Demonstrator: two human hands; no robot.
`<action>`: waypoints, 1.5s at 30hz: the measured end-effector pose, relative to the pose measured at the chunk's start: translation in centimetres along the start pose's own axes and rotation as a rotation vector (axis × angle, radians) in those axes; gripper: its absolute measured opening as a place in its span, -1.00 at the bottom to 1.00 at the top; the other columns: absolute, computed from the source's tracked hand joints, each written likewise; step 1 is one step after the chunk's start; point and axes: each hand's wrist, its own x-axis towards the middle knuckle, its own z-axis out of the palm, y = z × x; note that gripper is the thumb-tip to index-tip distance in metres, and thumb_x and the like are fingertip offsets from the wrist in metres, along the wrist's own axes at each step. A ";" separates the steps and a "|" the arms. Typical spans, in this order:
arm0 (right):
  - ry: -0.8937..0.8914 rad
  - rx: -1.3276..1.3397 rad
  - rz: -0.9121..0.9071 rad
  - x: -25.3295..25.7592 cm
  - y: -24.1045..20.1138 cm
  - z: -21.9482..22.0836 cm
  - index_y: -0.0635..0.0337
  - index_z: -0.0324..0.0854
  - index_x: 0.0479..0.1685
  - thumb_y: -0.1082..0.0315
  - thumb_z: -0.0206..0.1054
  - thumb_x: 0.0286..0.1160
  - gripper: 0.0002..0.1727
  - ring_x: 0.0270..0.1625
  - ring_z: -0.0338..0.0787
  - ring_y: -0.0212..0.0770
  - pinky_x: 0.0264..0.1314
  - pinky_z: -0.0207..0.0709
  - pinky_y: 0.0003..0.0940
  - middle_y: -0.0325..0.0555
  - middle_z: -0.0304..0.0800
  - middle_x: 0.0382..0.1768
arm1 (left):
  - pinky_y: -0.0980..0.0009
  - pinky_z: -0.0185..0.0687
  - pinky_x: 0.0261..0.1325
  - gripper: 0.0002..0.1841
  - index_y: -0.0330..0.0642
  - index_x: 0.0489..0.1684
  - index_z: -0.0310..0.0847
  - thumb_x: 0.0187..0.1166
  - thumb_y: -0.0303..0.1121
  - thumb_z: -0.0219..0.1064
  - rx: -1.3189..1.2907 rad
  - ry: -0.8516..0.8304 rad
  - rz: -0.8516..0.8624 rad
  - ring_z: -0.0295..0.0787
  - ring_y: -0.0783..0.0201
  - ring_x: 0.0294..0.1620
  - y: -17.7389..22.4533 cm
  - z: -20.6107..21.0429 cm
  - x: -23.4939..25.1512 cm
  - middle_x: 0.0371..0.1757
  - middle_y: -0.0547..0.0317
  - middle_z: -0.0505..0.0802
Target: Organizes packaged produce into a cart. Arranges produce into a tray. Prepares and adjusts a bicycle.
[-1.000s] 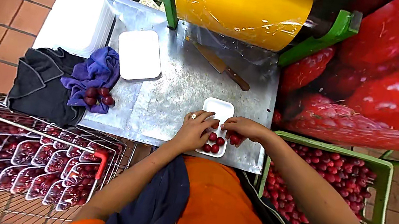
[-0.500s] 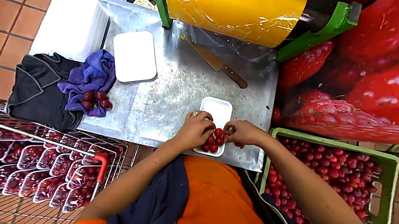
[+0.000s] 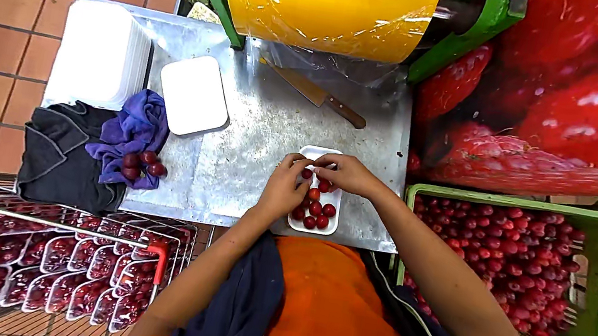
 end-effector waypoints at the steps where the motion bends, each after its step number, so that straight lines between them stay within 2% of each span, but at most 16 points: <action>1: -0.031 0.107 0.072 -0.2 0.0 -0.2 0.20 0.66 0.27 0.24 0.33 0.71 -0.69 -0.12 0.91 -0.05 -0.10 0.86 -0.03 0.07 0.82 0.13 | -0.03 0.66 0.37 -0.65 -0.07 0.35 0.70 0.63 -0.27 0.37 0.042 -0.016 0.002 0.70 0.03 0.33 -0.1 0.1 0.3 0.48 -0.01 0.66; 5: -0.069 0.218 0.149 -1.1 0.4 -1.0 0.20 0.48 0.46 0.49 0.42 0.52 -0.50 0.05 0.87 0.08 0.00 0.84 0.10 0.15 0.63 0.35 | -0.09 0.60 0.43 -0.74 -0.15 0.16 0.73 0.66 -0.26 0.33 0.116 -0.033 -0.031 0.71 -0.03 0.34 0.1 0.3 0.9 0.29 -0.02 0.78; 8: -0.072 0.036 0.088 -1.7 0.4 -1.6 0.14 0.54 0.46 0.55 0.40 0.50 -0.50 -0.11 0.90 -0.06 0.00 0.84 -0.01 0.07 0.72 0.32 | -0.16 0.57 0.40 -0.64 -0.07 0.35 0.67 0.60 -0.28 0.35 0.143 -0.053 0.014 0.69 -0.05 0.36 0.1 0.3 1.1 0.35 0.02 0.76; 11: -0.042 -0.153 -0.004 -2.1 1.0 -1.6 0.07 0.49 0.54 0.53 0.28 0.61 -0.50 -0.06 0.91 -0.10 0.02 0.80 -0.03 -0.09 0.79 0.32 | -0.23 0.36 0.55 -0.61 0.07 0.43 0.67 0.65 -0.20 0.29 0.178 -0.119 0.122 0.51 0.03 0.59 0.3 0.5 1.5 0.50 0.19 0.70; 16: 0.139 -0.195 -0.084 -3.1 2.5 0.1 0.20 0.52 0.40 0.53 0.24 0.61 -0.61 -0.08 0.89 -0.05 0.08 0.77 0.01 0.02 0.80 0.21 | -0.16 0.54 0.41 -0.74 -0.04 0.15 0.77 0.66 -0.19 0.32 0.224 -0.160 0.130 0.74 0.06 0.29 0.7 0.3 1.9 0.24 0.12 0.83; 18: 0.195 -0.188 -0.125 -3.3 3.5 0.5 0.18 0.62 0.29 0.47 0.25 0.65 -0.71 -0.11 0.88 -0.08 0.12 0.74 0.00 0.01 0.86 0.08 | -0.20 0.53 0.44 -0.69 -0.06 0.26 0.74 0.63 -0.21 0.36 0.219 -0.199 0.131 0.73 0.01 0.33 0.6 0.3 2.0 0.29 0.08 0.81; 21: 0.202 -0.299 -0.179 -3.5 4.5 0.6 0.08 0.66 0.32 0.35 0.23 0.73 -0.71 0.15 0.85 0.04 0.32 0.64 0.15 0.02 0.87 0.09 | -0.25 0.43 0.50 -0.59 -0.03 0.40 0.67 0.60 -0.19 0.39 0.257 -0.232 0.148 0.67 0.04 0.43 0.6 0.7 2.0 0.41 0.13 0.77; 25: 0.289 -0.498 -0.156 -4.3 4.1 1.9 -0.08 0.52 0.58 0.25 0.24 0.74 -0.56 0.15 0.82 0.18 0.05 0.72 0.24 0.11 0.80 0.10 | -0.30 0.39 0.53 -0.47 -0.03 0.51 0.57 0.55 -0.12 0.46 0.301 -0.224 0.153 0.68 0.02 0.42 1.5 1.3 1.9 0.37 0.08 0.78; 26: 0.313 -0.499 -0.156 -4.6 4.1 2.3 -0.08 0.45 0.66 0.29 0.29 0.68 -0.47 0.14 0.82 0.20 0.01 0.72 0.24 0.14 0.78 0.13 | -0.33 0.41 0.49 -0.49 -0.04 0.50 0.59 0.57 -0.15 0.46 0.309 -0.225 0.177 0.68 -0.02 0.41 1.9 1.4 1.9 0.38 0.04 0.77; 28: 0.361 -0.462 -0.173 -5.8 4.2 2.9 -0.03 0.33 0.77 0.43 0.44 0.44 -0.21 0.39 0.71 0.16 0.22 0.67 0.20 0.03 0.71 0.42 | -0.39 0.42 0.43 -0.55 -0.04 0.44 0.67 0.60 -0.17 0.43 0.343 -0.233 0.219 0.67 -0.11 0.41 2.5 1.7 1.9 0.39 -0.02 0.76; 30: 0.439 -0.429 -0.228 -7.4 4.7 3.5 0.04 0.26 0.82 0.51 0.49 0.34 -0.10 0.60 0.53 0.14 0.41 0.59 0.14 -0.04 0.41 0.72 | -0.41 0.44 0.39 -0.57 -0.06 0.38 0.71 0.60 -0.14 0.40 0.382 -0.228 0.257 0.67 -0.19 0.40 2.7 1.9 1.8 0.39 -0.07 0.76; 33: 0.752 -0.314 -0.326 -12.4 7.2 3.8 0.11 0.52 0.61 0.63 0.26 0.46 -0.37 0.55 0.59 -0.01 0.52 0.55 -0.04 -0.13 0.59 0.59 | -0.41 0.47 0.38 -0.55 -0.15 0.29 0.71 0.58 -0.05 0.38 0.414 -0.222 0.259 0.69 -0.26 0.36 2.7 1.7 1.7 0.34 -0.17 0.76; 35: 1.003 -0.266 -0.224 -16.9 11.0 3.8 0.17 0.71 0.36 0.61 0.16 0.52 -0.54 0.47 0.68 -0.05 0.59 0.52 -0.07 -0.10 0.79 0.35 | -0.40 0.48 0.36 -0.52 -0.21 0.24 0.70 0.57 -0.01 0.33 0.428 -0.221 0.252 0.69 -0.28 0.33 2.6 1.7 1.5 0.31 -0.21 0.76; 38: 1.207 -0.365 0.279 -22.9 19.5 3.0 0.10 0.76 0.23 0.33 0.28 0.61 -0.70 0.42 0.70 0.04 0.50 0.57 0.03 -0.01 0.81 0.26 | -0.40 0.48 0.36 -0.48 -0.24 0.25 0.69 0.56 0.01 0.29 0.422 -0.200 0.268 0.69 -0.27 0.35 2.6 1.9 1.4 0.34 -0.19 0.76; 42: 0.991 -0.420 0.731 -25.8 27.9 1.2 0.02 0.38 0.73 -0.30 0.36 0.45 -0.11 0.66 0.33 0.51 0.65 0.15 0.48 0.42 0.34 0.65 | -0.34 0.38 0.53 -0.42 -0.06 0.58 0.55 0.66 0.03 0.16 0.417 -0.271 0.316 0.54 -0.13 0.60 1.9 1.8 1.6 0.57 0.01 0.66; 45: 0.877 -0.504 0.803 -24.7 29.6 0.6 -0.04 0.36 0.75 -0.49 0.19 0.43 -0.03 0.58 0.38 0.55 0.52 0.24 0.52 0.43 0.44 0.55 | -0.24 0.45 0.54 -0.53 0.06 0.49 0.65 0.69 -0.02 0.17 0.398 -0.318 0.342 0.60 -0.01 0.56 1.5 1.4 1.8 0.46 0.15 0.76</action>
